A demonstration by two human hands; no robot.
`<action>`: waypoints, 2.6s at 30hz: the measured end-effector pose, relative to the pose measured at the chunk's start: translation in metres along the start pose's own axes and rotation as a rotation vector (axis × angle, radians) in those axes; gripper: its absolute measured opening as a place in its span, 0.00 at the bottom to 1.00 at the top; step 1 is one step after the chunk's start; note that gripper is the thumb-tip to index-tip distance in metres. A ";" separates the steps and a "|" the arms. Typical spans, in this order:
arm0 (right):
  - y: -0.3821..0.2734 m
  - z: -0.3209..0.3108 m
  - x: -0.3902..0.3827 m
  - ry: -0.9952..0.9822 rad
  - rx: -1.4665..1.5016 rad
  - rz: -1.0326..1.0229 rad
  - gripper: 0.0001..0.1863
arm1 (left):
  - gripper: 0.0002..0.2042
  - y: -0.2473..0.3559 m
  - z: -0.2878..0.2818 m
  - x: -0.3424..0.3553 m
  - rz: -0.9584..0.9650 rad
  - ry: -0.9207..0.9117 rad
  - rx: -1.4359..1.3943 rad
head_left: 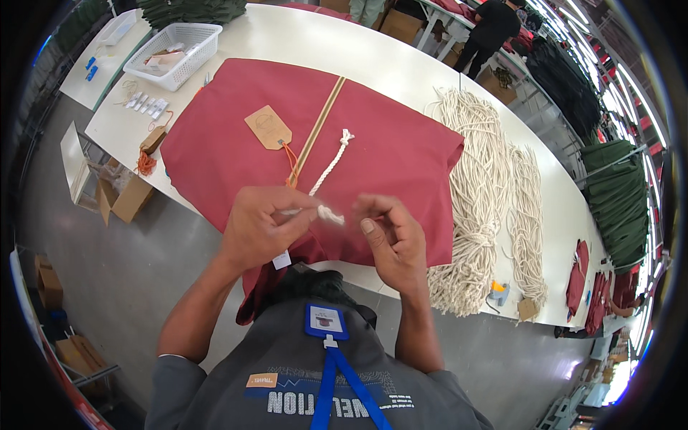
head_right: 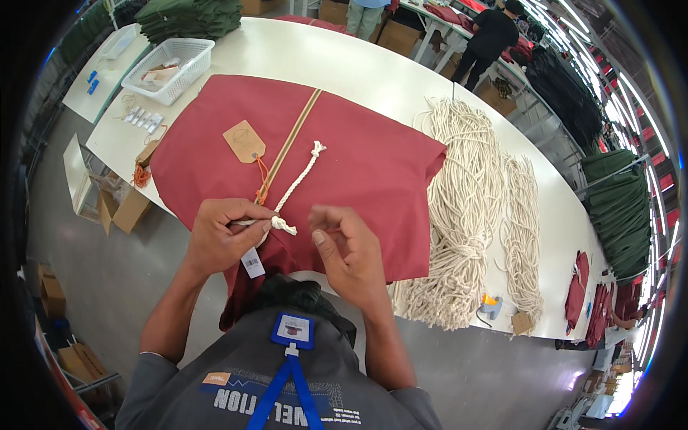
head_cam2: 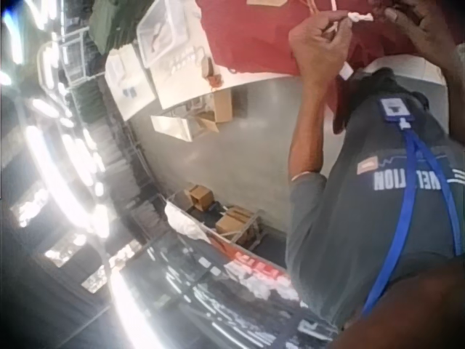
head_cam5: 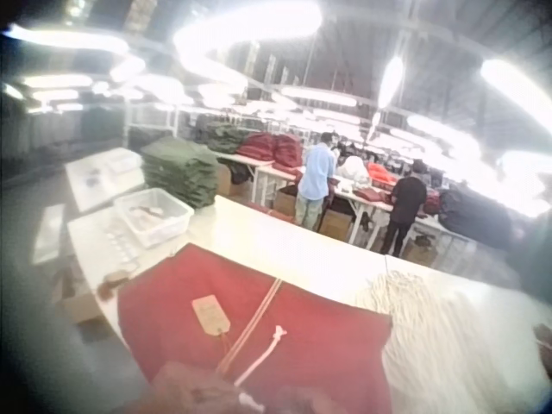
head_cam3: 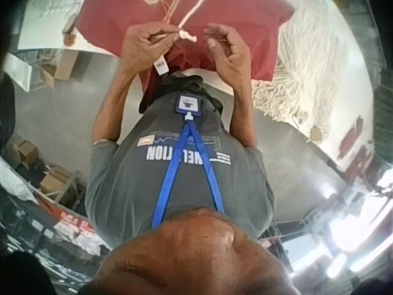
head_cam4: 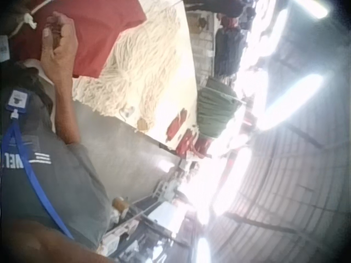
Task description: The person ties a white drawstring on a folded maroon garment, trims the excess with scissors, and attaches a cardboard tag to the drawstring. The person then folds the garment and places it on the table.
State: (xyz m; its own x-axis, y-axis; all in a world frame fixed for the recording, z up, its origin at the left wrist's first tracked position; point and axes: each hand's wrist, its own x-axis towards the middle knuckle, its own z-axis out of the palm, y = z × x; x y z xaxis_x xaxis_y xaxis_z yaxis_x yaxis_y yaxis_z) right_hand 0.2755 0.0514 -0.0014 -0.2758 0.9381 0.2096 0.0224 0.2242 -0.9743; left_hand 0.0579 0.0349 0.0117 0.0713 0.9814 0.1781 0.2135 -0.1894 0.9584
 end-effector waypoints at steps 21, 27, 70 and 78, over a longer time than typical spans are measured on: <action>0.006 0.034 -0.031 -0.113 -0.439 -0.140 0.05 | 0.20 -0.040 0.037 0.002 0.510 0.303 0.474; 0.011 0.043 -0.039 0.068 -0.380 -0.126 0.04 | 0.21 -0.051 0.041 0.011 0.671 0.392 0.481; 0.004 0.001 -0.032 0.065 -0.183 -0.104 0.09 | 0.03 -0.015 0.026 -0.004 -0.029 -0.261 -0.105; -0.005 0.004 -0.034 0.106 -0.201 -0.159 0.08 | 0.02 -0.015 0.020 0.001 0.159 -0.253 -0.009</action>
State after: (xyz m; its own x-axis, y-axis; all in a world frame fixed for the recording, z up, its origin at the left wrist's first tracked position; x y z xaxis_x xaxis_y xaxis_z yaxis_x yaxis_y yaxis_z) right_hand 0.2807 0.0174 -0.0040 -0.1891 0.9068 0.3768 0.1803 0.4093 -0.8944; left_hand 0.0742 0.0377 -0.0069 0.3440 0.9006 0.2657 0.1716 -0.3384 0.9252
